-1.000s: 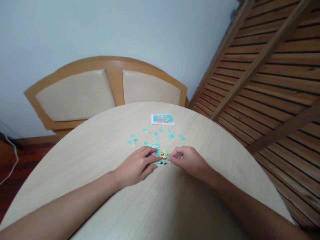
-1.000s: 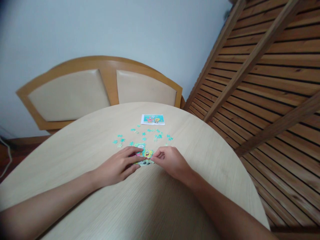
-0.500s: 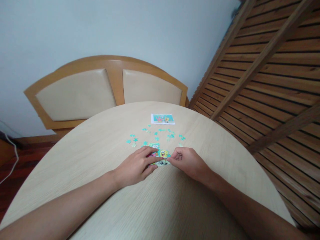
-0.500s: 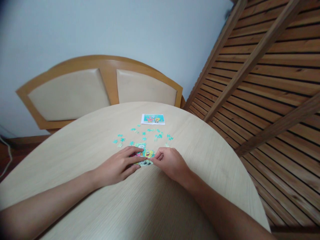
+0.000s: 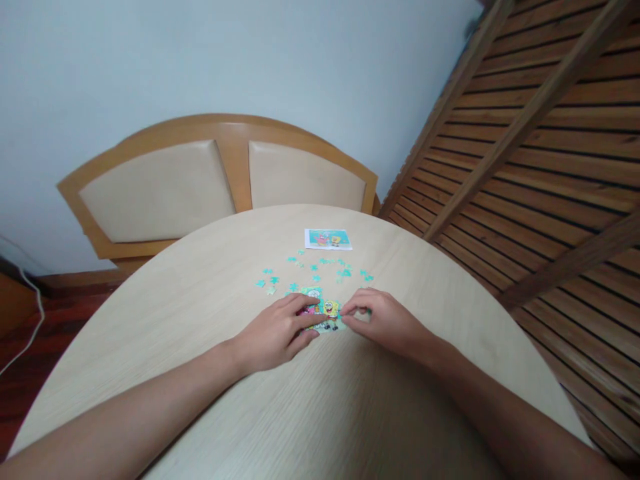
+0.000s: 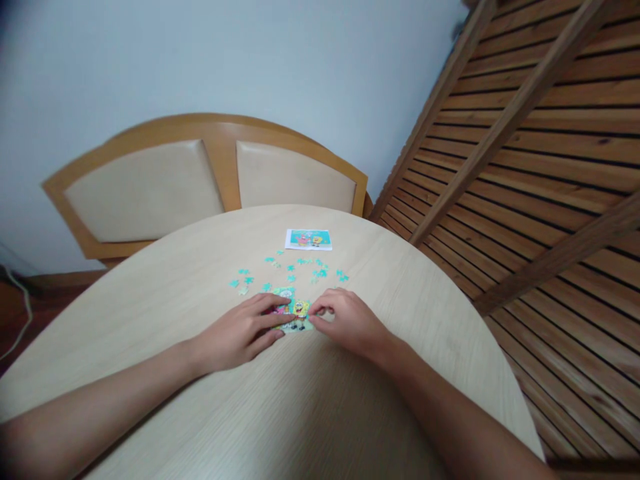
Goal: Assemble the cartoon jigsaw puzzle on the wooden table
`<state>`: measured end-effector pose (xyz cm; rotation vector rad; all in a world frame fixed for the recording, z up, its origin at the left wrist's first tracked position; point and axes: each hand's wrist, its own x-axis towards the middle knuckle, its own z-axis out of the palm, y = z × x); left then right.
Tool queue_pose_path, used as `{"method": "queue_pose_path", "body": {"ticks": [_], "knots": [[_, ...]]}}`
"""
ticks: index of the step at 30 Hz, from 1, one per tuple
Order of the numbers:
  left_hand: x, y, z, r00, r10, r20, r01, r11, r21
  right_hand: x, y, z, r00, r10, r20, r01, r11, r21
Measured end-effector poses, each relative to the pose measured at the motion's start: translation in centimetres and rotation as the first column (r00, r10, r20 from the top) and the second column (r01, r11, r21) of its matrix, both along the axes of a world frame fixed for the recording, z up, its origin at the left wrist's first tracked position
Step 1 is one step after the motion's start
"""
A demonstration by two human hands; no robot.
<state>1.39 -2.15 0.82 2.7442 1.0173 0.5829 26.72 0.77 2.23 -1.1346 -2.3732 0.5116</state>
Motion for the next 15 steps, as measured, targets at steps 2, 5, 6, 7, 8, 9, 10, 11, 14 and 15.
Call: {"method": "queue_pose_path", "body": {"ticks": [2,5,6,7,8,9,10,11,14,15], "knots": [[-0.4,0.3,0.4,0.998,0.056,0.022,-0.056,0.998,0.027,0.1,0.1,-0.1,0.997,0.079,0.022,-0.079,0.997,0.013],[-2.0,1.4,1.3,0.97,0.241,0.043,-0.243,0.969,0.038,0.2,0.2,-0.2,0.994,0.106,0.02,-0.106,0.994,0.017],[-2.8,1.9,1.6,0.947,0.32,0.031,-0.321,0.947,0.033,0.2,0.3,-0.3,0.995,0.103,0.012,-0.103,0.994,0.03],[-3.6,2.3,1.8,0.92,0.39,0.021,-0.391,0.92,0.021,0.3,0.4,-0.4,0.995,0.101,0.002,-0.101,0.994,0.048],[-4.4,2.8,1.9,0.895,0.446,0.021,-0.446,0.895,0.001,0.3,0.4,-0.5,0.995,0.104,-0.008,-0.103,0.992,0.068],[-5.1,3.1,2.0,0.881,0.472,0.02,-0.472,0.881,-0.022,0.4,0.5,-0.6,0.994,0.113,-0.017,-0.111,0.99,0.085],[-5.6,3.5,1.9,0.885,0.465,0.012,-0.464,0.884,-0.049,0.6,0.7,-0.7,0.992,0.125,-0.024,-0.122,0.988,0.099],[-6.0,3.7,1.8,0.892,0.452,0.01,-0.45,0.89,-0.071,0.7,0.8,-0.9,0.99,0.136,-0.028,-0.132,0.985,0.111],[-6.4,3.9,1.4,0.888,0.458,-0.036,-0.459,0.883,-0.1,1.0,1.1,-1.2,0.987,0.16,-0.024,-0.156,0.979,0.133],[-6.4,3.9,1.3,0.88,0.47,-0.061,-0.474,0.874,-0.103,1.1,1.2,-1.3,0.986,0.165,-0.017,-0.161,0.977,0.137]]}}
